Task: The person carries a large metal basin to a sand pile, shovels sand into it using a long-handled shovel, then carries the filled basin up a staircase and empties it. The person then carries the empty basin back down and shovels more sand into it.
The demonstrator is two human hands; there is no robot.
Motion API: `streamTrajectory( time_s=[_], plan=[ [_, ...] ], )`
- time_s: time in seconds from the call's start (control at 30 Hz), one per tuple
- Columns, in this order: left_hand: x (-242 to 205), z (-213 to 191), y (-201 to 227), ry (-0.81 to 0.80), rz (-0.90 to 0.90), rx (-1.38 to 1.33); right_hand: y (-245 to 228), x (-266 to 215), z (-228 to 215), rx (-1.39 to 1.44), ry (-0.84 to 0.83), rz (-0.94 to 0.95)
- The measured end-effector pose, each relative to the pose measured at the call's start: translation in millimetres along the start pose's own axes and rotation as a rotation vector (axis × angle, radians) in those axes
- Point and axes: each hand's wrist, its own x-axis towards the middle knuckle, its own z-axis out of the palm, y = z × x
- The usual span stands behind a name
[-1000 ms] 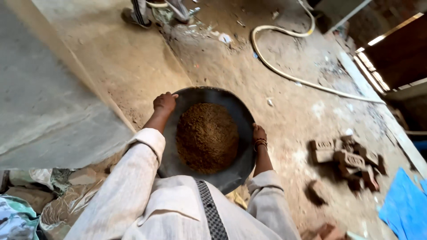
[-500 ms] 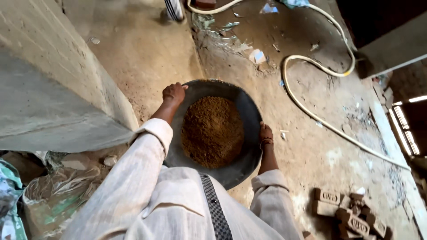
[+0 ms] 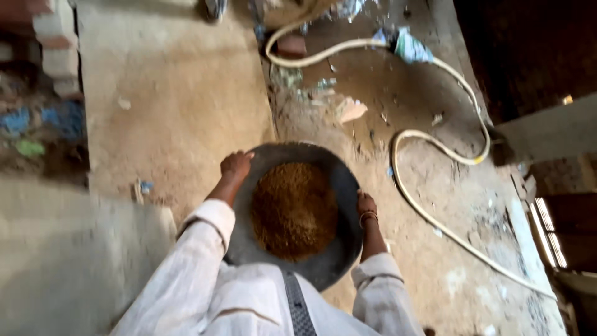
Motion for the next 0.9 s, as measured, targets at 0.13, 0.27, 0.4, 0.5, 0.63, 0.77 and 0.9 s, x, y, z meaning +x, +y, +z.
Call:
streamTrajectory(
  time_s=[0.13, 0.27, 0.4, 0.5, 0.63, 0.77, 0.9],
  plan=[
    [-22, -64, -2, -0.224, -0.163, -0.065, -75, -14, -22, -0.005, -0.068, -0.017],
    [31, -104, -18, -0.228, -0.273, -0.085, -141, 66, -6, -0.043, -0.078, -0.124],
    [28, -131, -36, -0.178, -0.360, -0.137, -215, 71, -23, -0.074, -0.067, -0.249],
    [46, -157, -50, -0.093, -0.409, -0.168, -279, 94, -23, -0.097, -0.033, -0.317],
    [77, -189, -60, -0.034, -0.448, -0.187, -333, 138, -6, -0.048, -0.038, -0.371],
    [104, -242, -57, 0.011, -0.472, -0.205, -388, 179, 15, 0.048, -0.034, -0.429],
    [182, -242, -91, 0.113, -0.459, -0.176, -452, 244, 56, 0.025, -0.032, -0.410]
  ],
)
